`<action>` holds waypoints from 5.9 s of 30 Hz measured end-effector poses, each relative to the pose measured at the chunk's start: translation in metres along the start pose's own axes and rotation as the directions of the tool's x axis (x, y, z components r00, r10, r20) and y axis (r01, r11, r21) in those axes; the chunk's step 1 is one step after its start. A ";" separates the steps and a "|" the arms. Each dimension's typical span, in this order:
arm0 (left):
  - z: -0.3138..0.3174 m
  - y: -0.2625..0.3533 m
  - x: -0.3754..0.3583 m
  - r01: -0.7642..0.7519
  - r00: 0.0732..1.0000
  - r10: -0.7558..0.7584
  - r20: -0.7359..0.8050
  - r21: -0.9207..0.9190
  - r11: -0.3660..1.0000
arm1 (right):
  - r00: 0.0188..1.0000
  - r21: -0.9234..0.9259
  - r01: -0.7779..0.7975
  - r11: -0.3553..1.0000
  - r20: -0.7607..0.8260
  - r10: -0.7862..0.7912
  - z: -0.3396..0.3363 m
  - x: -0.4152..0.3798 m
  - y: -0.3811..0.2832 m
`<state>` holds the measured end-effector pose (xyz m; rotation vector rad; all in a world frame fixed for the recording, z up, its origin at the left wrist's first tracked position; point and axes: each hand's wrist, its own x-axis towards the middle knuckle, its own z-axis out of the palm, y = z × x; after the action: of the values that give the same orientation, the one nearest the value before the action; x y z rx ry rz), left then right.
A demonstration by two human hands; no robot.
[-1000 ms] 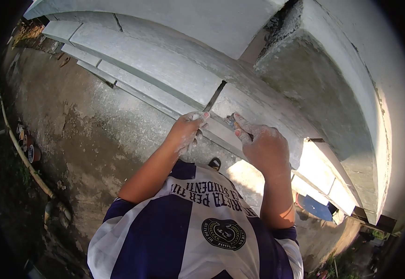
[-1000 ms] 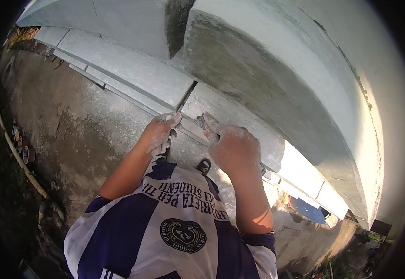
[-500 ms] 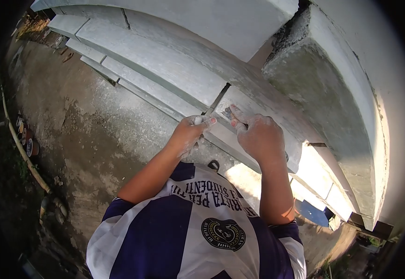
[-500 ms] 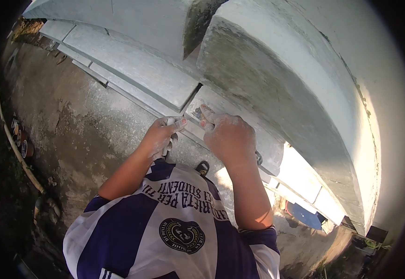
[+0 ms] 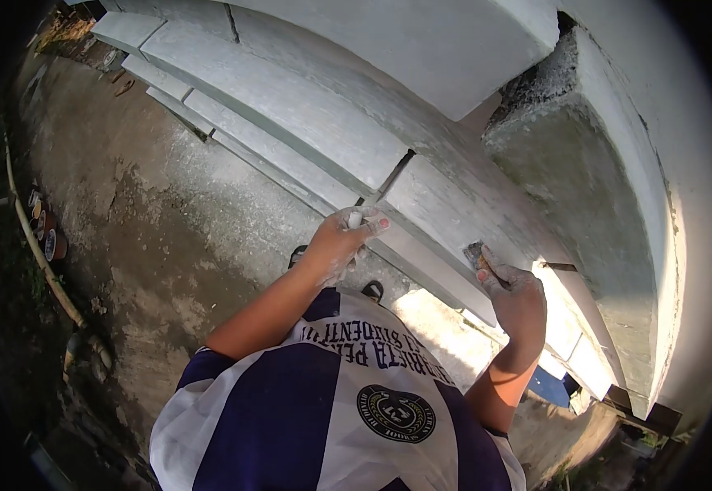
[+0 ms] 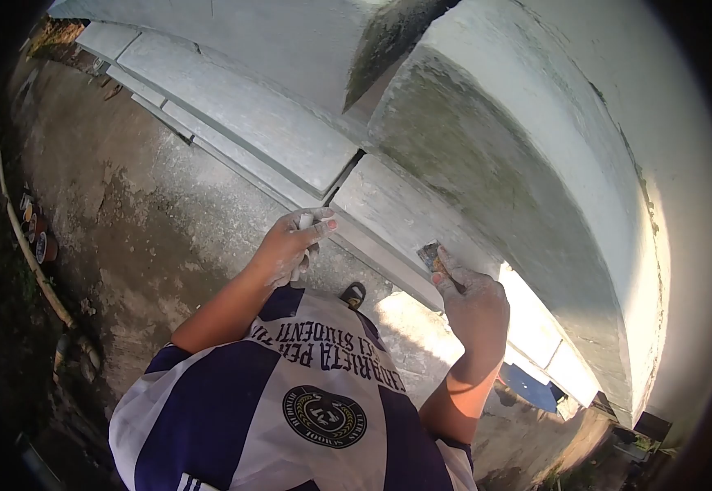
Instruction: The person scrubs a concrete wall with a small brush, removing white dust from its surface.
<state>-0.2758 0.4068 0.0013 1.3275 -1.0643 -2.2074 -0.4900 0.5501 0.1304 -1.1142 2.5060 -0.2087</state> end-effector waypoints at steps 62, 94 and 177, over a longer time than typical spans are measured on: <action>0.010 -0.025 -0.010 -0.028 0.994 0.029 0.109 -0.018 0.999 | 0.966 -0.322 0.241 0.916 -0.012 -0.258 -0.006 0.046 -0.056; 0.011 -0.039 -0.021 -0.027 0.997 0.030 0.075 -0.041 0.999 | 0.904 -0.253 0.400 0.881 -0.047 -0.425 0.030 0.068 -0.070; -0.033 -0.033 -0.025 -0.051 0.998 0.058 0.036 -0.182 0.982 | 0.983 -0.257 0.182 0.949 0.082 -0.166 0.023 0.030 -0.109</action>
<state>-0.2326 0.4304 -0.0182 1.1665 -0.8787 -2.2398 -0.4246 0.4549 0.1317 -1.4262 2.4333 0.1144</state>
